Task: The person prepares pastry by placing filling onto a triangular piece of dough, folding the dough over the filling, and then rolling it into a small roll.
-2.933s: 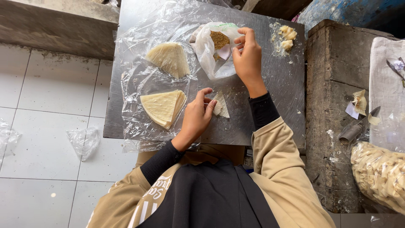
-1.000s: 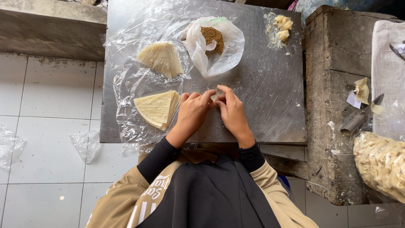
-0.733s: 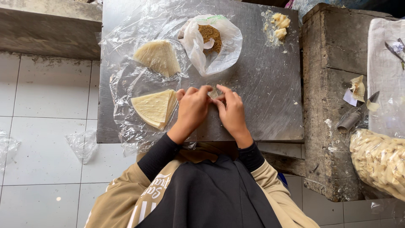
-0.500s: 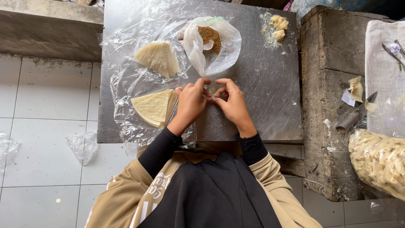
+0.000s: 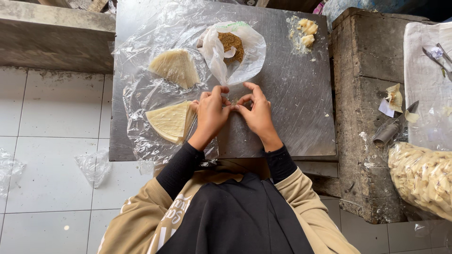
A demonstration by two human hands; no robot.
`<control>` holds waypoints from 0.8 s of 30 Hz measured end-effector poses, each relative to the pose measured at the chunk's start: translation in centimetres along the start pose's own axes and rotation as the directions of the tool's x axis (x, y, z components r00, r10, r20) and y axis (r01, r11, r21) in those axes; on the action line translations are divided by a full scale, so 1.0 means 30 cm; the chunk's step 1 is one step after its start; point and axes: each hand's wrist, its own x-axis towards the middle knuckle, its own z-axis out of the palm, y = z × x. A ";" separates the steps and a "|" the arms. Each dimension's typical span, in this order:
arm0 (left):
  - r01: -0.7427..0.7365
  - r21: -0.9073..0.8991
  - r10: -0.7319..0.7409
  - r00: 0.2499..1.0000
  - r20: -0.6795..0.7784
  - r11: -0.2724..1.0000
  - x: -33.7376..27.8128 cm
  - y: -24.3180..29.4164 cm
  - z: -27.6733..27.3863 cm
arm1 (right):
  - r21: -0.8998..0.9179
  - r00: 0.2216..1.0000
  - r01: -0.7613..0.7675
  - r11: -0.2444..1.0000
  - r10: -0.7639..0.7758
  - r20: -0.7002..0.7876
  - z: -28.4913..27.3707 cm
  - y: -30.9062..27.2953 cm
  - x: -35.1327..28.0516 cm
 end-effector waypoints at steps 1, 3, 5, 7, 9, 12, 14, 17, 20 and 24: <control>-0.024 0.017 0.024 1.000 0.000 1.000 -0.004 0.002 0.000 | -0.077 0.990 0.137 0.988 -0.139 -0.027 0.007 0.005 0.000; -0.150 0.084 0.155 0.986 -0.054 0.985 -0.035 0.002 0.004 | -0.204 0.936 0.336 0.920 -0.350 -0.036 0.006 0.022 -0.015; -0.243 0.158 0.258 0.962 -0.086 0.957 -0.040 -0.003 0.009 | -0.297 0.871 0.464 0.835 -0.491 -0.020 -0.005 0.034 -0.042; -0.292 0.232 0.320 0.943 -0.090 0.928 -0.051 -0.008 0.012 | -0.351 0.831 0.512 0.784 -0.555 -0.027 -0.003 0.039 -0.038; -0.260 0.203 0.280 0.957 -0.079 0.944 -0.050 -0.011 0.015 | -0.382 0.821 0.514 0.768 -0.570 -0.042 0.008 0.048 -0.059; -0.229 0.188 0.243 0.969 -0.050 0.955 -0.064 0.012 0.008 | -0.382 0.845 0.466 0.798 -0.530 -0.076 0.018 0.035 -0.074; -0.211 0.177 0.221 0.975 -0.035 0.961 -0.097 0.025 0.001 | -0.350 0.884 0.409 0.843 -0.462 -0.080 0.014 0.025 -0.123; -0.150 0.121 0.152 0.988 -0.013 0.981 -0.139 0.032 0.000 | -0.250 0.948 0.294 0.923 -0.314 -0.045 -0.003 0.017 -0.159; -0.042 0.077 0.042 0.999 0.003 0.996 -0.145 0.027 0.018 | -0.173 0.987 0.157 0.972 -0.157 0.014 0.002 0.015 -0.148; -0.025 0.223 0.057 0.989 -0.136 0.975 -0.104 0.027 0.076 | -0.315 0.971 0.176 0.933 -0.217 -0.101 0.040 0.030 -0.089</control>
